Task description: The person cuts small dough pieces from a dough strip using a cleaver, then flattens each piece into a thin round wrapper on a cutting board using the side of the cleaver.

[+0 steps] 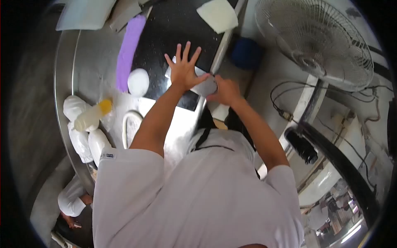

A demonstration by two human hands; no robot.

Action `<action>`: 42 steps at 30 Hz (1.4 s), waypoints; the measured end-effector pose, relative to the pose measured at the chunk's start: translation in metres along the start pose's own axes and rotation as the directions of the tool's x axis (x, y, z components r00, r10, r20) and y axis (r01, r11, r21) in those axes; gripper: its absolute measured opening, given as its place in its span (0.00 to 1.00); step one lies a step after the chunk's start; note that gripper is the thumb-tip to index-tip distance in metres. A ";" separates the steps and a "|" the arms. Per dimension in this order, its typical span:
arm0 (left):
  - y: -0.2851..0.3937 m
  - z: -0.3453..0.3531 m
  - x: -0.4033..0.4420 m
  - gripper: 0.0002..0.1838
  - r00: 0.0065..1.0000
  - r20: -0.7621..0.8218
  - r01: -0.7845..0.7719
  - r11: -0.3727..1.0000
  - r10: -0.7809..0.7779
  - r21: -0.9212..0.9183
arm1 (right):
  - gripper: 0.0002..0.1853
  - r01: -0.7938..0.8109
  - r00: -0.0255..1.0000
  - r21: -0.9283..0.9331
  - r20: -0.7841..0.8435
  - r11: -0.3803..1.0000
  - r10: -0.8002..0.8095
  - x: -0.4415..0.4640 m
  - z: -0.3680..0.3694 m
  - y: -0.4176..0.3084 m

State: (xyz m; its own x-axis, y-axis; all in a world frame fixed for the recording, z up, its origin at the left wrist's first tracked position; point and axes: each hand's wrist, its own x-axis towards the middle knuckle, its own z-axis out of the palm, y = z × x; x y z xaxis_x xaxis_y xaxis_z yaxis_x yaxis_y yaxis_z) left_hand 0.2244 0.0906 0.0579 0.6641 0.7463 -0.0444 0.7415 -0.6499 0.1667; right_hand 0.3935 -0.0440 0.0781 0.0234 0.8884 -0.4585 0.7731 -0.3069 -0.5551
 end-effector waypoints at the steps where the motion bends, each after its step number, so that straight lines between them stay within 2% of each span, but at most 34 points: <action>1: -0.003 -0.005 0.015 0.58 1.000 -0.006 -0.003 1.000 0.003 0.006 | 0.43 0.004 1.000 0.001 -0.008 1.000 -0.004 0.011 -0.005 0.000; 3: 0.000 -0.014 0.029 0.58 0.998 0.065 -0.011 0.998 0.007 0.056 | 0.42 -0.023 0.998 0.041 -0.049 0.999 0.025 0.013 -0.007 0.001; 6: -0.015 -0.009 0.064 0.59 0.999 0.000 -0.047 0.998 0.047 0.052 | 0.43 -0.020 0.998 -0.037 -0.063 0.999 0.018 0.038 -0.031 -0.006; 8: -0.029 -0.005 0.075 0.61 0.994 -0.039 -0.099 0.994 0.101 0.049 | 0.43 0.013 1.000 0.082 -0.027 0.997 -0.011 0.043 -0.034 -0.013; 9: -0.030 -0.001 0.059 0.61 0.995 -0.032 -0.093 0.994 0.095 0.048 | 0.43 0.023 1.000 0.133 0.011 0.991 -0.024 0.043 -0.034 -0.016; 11: -0.031 0.006 0.020 0.62 0.982 -0.017 -0.186 0.983 0.186 -0.011 | 0.45 0.070 0.995 0.123 0.067 0.990 -0.079 0.018 0.013 -0.004; 12: -0.022 0.003 0.001 0.62 0.982 0.090 -0.164 0.986 0.163 -0.001 | 0.48 -0.018 0.995 0.126 0.104 0.992 0.005 0.004 0.025 -0.005; 13: -0.014 -0.008 0.006 0.61 0.965 0.207 -0.175 0.984 0.164 0.034 | 0.48 0.019 1.000 0.105 0.015 0.994 -0.021 0.007 0.026 0.000; 14: -0.017 -0.003 0.028 0.61 0.971 0.125 -0.210 0.978 0.206 0.014 | 0.48 0.053 0.996 0.077 -0.075 0.996 -0.047 0.011 0.021 -0.001; 15: -0.020 -0.002 0.026 0.61 0.968 0.083 -0.236 0.972 0.237 -0.011 | 0.47 -0.027 0.999 0.117 -0.033 0.993 0.031 0.004 0.023 -0.007; 16: -0.019 -0.006 0.029 0.61 0.971 0.105 -0.219 0.976 0.216 0.015 | 0.47 -0.041 0.999 0.144 -0.010 0.989 0.043 -0.002 0.025 -0.015; 18: -0.025 -0.007 0.063 0.61 0.976 0.014 -0.216 0.976 0.215 0.021 | 0.46 0.051 0.996 0.099 -0.072 0.994 -0.044 0.036 -0.003 0.003; 21: -0.037 -0.008 0.084 0.61 0.981 -0.040 -0.188 0.982 0.188 -0.002 | 0.45 0.023 0.999 -0.009 -0.047 1.000 -0.023 0.062 -0.033 -0.013; 22: -0.035 -0.011 0.074 0.62 0.979 0.011 -0.202 0.978 0.202 0.051 | 0.46 0.049 0.995 0.047 -0.089 0.998 -0.045 0.051 -0.022 -0.013; 25: -0.024 0.005 0.008 0.64 0.961 0.031 -0.271 0.958 0.275 -0.093 | 0.49 0.013 1.000 0.118 0.023 0.993 -0.015 -0.001 0.029 -0.001; 27: -0.010 -0.003 0.016 0.63 0.939 0.181 -0.282 0.956 0.293 -0.081 | 0.49 0.009 0.999 0.065 -0.042 0.998 -0.006 0.008 0.031 0.011; 29: -0.013 0.000 0.033 0.63 0.953 0.031 -0.297 0.950 0.302 -0.096 | 0.47 -0.028 0.999 -0.006 -0.017 1.000 0.027 0.003 0.020 0.009; 30: -0.015 0.000 0.044 0.63 0.954 -0.037 -0.301 0.952 0.299 -0.053 | 0.48 0.001 1.000 0.064 -0.020 0.998 0.000 0.014 0.005 0.010; 31: -0.018 0.001 0.056 0.62 0.957 -0.095 -0.281 0.958 0.276 -0.054 | 0.47 0.087 0.991 0.002 -0.105 0.996 -0.087 0.029 -0.006 0.013; 32: -0.024 0.000 0.074 0.63 0.960 -0.124 -0.259 0.965 0.252 -0.037 | 0.46 0.166 0.966 -0.078 -0.187 0.983 -0.178 0.041 -0.017 0.015; 33: -0.030 -0.001 0.080 0.63 0.962 -0.145 -0.236 0.972 0.230 -0.024 | 0.46 0.159 0.966 -0.083 -0.193 0.984 -0.172 0.050 -0.028 0.010; 35: -0.038 0.003 0.073 0.63 0.956 -0.128 -0.270 0.962 0.263 -0.037 | 0.47 0.147 0.983 -0.054 -0.107 0.988 -0.152 0.062 -0.039 -0.002; 36: -0.041 0.005 0.075 0.63 0.952 -0.115 -0.289 0.956 0.283 -0.044 | 0.48 0.191 0.973 0.040 -0.137 0.981 -0.184 0.054 -0.018 0.002; 37: -0.038 0.005 0.056 0.65 0.940 -0.079 -0.337 0.938 0.332 -0.075 | 0.48 0.027 0.999 0.143 0.034 0.989 -0.032 0.031 -0.017 -0.015; 39: -0.022 0.007 0.017 0.66 0.933 0.022 -0.357 0.931 0.360 -0.082 | 0.48 0.066 0.997 0.134 -0.038 0.989 -0.061 -0.011 0.027 -0.007; 40: -0.011 0.001 0.014 0.66 0.927 0.070 -0.364 0.929 0.369 -0.073 | 0.47 0.009 0.997 0.094 -0.076 0.996 -0.002 -0.014 0.039 0.003; 41: -0.001 0.003 0.016 0.66 0.922 0.115 -0.363 0.929 0.370 -0.075 | 0.47 -0.004 0.997 0.073 -0.077 0.997 0.009 -0.006 0.024 0.007; 42: 0.001 0.008 0.025 0.63 0.924 0.043 -0.378 0.924 0.380 -0.055 | 0.46 -0.068 0.995 0.030 -0.067 0.997 0.070 -0.002 0.017 0.006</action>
State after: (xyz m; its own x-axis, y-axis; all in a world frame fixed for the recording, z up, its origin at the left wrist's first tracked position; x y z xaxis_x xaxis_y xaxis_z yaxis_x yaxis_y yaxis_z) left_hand 0.2421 0.1076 0.0493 0.8995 0.4365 -0.0197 0.4293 -0.8747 0.2250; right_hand 0.3870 -0.0537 0.0644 0.1199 0.8857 -0.4485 0.7506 -0.3765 -0.5430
